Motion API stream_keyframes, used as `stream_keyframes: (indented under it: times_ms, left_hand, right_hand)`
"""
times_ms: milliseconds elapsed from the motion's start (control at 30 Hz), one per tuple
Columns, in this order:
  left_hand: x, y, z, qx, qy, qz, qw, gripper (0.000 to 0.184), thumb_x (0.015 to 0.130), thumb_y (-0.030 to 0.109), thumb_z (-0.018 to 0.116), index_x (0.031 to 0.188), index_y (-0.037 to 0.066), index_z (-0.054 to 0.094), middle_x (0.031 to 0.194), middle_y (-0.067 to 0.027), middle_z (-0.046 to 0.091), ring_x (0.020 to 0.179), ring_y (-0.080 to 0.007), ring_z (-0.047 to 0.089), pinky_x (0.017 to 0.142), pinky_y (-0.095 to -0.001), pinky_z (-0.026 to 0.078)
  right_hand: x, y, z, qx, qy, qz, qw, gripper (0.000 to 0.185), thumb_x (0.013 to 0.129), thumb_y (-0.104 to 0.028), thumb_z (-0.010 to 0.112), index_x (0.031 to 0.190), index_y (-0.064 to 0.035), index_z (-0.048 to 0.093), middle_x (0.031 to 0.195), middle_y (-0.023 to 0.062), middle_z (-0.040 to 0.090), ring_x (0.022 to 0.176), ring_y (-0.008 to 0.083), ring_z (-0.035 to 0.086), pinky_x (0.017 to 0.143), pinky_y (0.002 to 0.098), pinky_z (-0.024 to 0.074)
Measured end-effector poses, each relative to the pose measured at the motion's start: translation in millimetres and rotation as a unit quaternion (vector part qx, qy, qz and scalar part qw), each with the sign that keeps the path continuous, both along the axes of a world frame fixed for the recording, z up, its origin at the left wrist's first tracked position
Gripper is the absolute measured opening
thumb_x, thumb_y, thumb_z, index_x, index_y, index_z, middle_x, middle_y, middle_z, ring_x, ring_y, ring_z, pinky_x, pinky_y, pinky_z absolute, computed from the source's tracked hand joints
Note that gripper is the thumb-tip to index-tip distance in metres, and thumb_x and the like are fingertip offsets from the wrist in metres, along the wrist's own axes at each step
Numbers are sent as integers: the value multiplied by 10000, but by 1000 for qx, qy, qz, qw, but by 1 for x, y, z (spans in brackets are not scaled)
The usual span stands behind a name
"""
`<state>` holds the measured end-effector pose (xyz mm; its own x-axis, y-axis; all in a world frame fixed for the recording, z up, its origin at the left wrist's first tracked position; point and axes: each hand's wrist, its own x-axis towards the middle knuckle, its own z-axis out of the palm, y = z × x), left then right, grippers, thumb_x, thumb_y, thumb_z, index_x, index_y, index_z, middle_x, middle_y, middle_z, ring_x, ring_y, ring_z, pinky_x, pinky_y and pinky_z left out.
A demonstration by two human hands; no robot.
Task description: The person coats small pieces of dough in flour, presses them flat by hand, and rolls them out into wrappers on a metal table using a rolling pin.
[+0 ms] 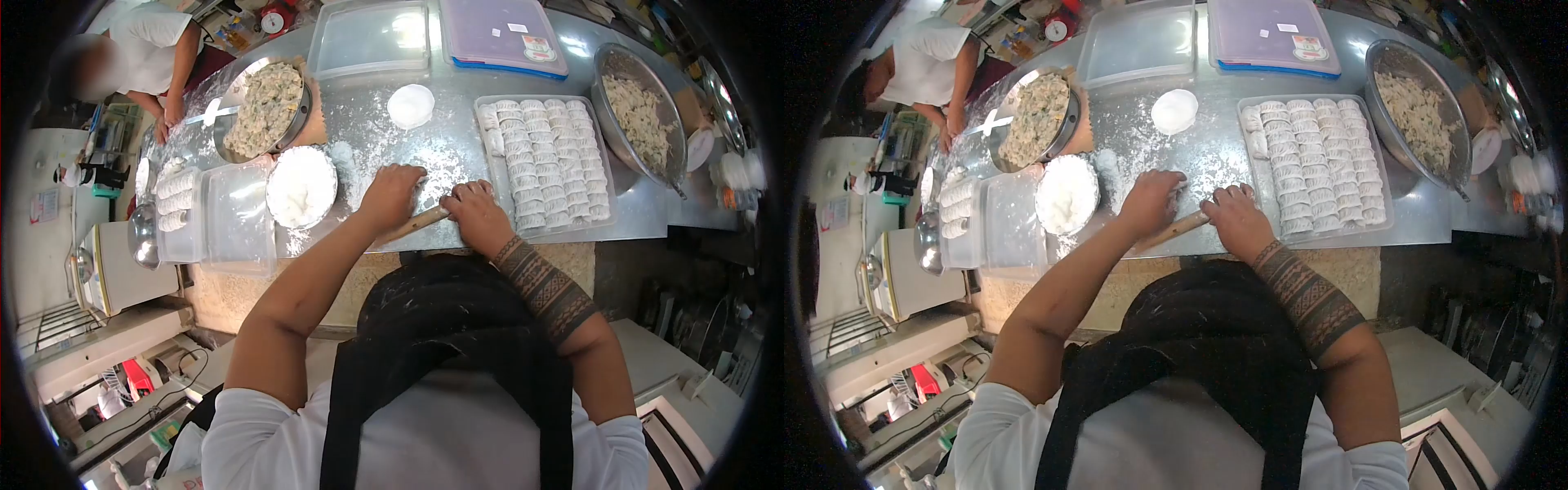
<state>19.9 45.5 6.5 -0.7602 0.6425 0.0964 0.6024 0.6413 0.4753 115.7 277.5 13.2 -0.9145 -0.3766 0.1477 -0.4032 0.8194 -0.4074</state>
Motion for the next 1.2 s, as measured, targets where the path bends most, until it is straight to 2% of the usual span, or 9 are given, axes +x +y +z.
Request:
stream_keyframes:
  times_ms: [133, 233, 300, 400, 500, 600, 900, 1100, 1200]
  left_hand:
    - [-23, -7, -4, 103, -13, 164, 981, 234, 904, 125, 723, 1119, 37, 754, 1134, -219, 712, 1067, -419, 664, 979, -475, 529]
    - [-47, -2, -1, 14, -57, 139, 989, 309, 853, 155, 789, 1142, 48, 769, 1165, -195, 745, 1110, -394, 695, 981, -451, 555]
    - [-44, 6, 0, -1, -109, 95, 990, 251, 833, 190, 834, 1021, 41, 761, 1083, -188, 743, 1047, -381, 703, 938, -447, 560]
    - [-39, 9, 0, 4, -166, 87, 982, 281, 801, 168, 872, 991, 35, 714, 964, -155, 731, 907, -333, 720, 817, -411, 571]
    - [-29, -1, -1, 49, -305, 134, 941, 328, 785, 101, 869, 1051, 34, 689, 931, -127, 726, 848, -268, 715, 776, -383, 567]
    - [-23, -5, 4, -5, -270, 93, 958, 366, 786, 60, 853, 1097, 28, 662, 923, -109, 722, 853, -223, 706, 782, -369, 563]
    - [-30, -8, 16, 36, -307, 185, 933, 547, 839, -13, 745, 1350, 25, 554, 1015, -124, 728, 890, -227, 725, 800, -354, 583]
    - [-23, -12, 5, 116, -485, 239, 833, 457, 830, -47, 721, 1282, 14, 692, 1085, -150, 721, 929, -242, 725, 750, -357, 602]
    - [-28, -16, 12, -68, -379, 125, 914, 396, 815, -16, 725, 1211, -25, 725, 1098, -192, 763, 940, -273, 748, 833, -386, 602]
  right_hand:
    - [-4, 0, 3, 21, -3, 14, 1000, 238, 954, -98, 616, 1167, -96, 723, 1060, 115, 623, 1115, 329, 612, 1145, 578, 412]
    - [-8, 0, 3, 32, -1, 24, 999, 251, 954, -87, 598, 1174, -93, 718, 1088, 119, 629, 1132, 327, 613, 1167, 590, 397]
    - [-9, 0, 3, 34, -5, 28, 999, 245, 949, -74, 593, 1161, -90, 716, 1124, 126, 638, 1150, 326, 614, 1185, 600, 384]
    - [-3, 5, 4, 62, -43, 45, 996, 324, 991, -154, 605, 1293, -70, 689, 1347, 199, 625, 1327, 378, 564, 1233, 626, 325]
    - [11, -7, 5, 49, -38, 7, 998, 506, 1034, -267, 611, 1487, -44, 576, 1570, 269, 494, 1498, 448, 424, 1272, 665, 229]
    - [-11, -16, 9, 61, -89, 7, 994, 647, 1076, -380, 557, 1605, -24, 442, 1675, 290, 372, 1588, 485, 275, 1281, 696, 153]
    - [-120, -59, -21, 45, 41, -41, 997, 700, 1101, -400, 488, 1678, -52, 299, 1724, 299, 265, 1621, 483, 195, 1283, 701, 125]
    - [-6, -20, 11, 92, -98, -23, 991, 702, 1077, -374, 565, 1670, -76, 336, 1725, 292, 267, 1615, 482, 210, 1275, 710, 142]
    - [-41, -32, 8, 124, -76, -10, 989, 696, 1084, -404, 547, 1669, -85, 348, 1725, 288, 270, 1613, 481, 217, 1270, 716, 151]
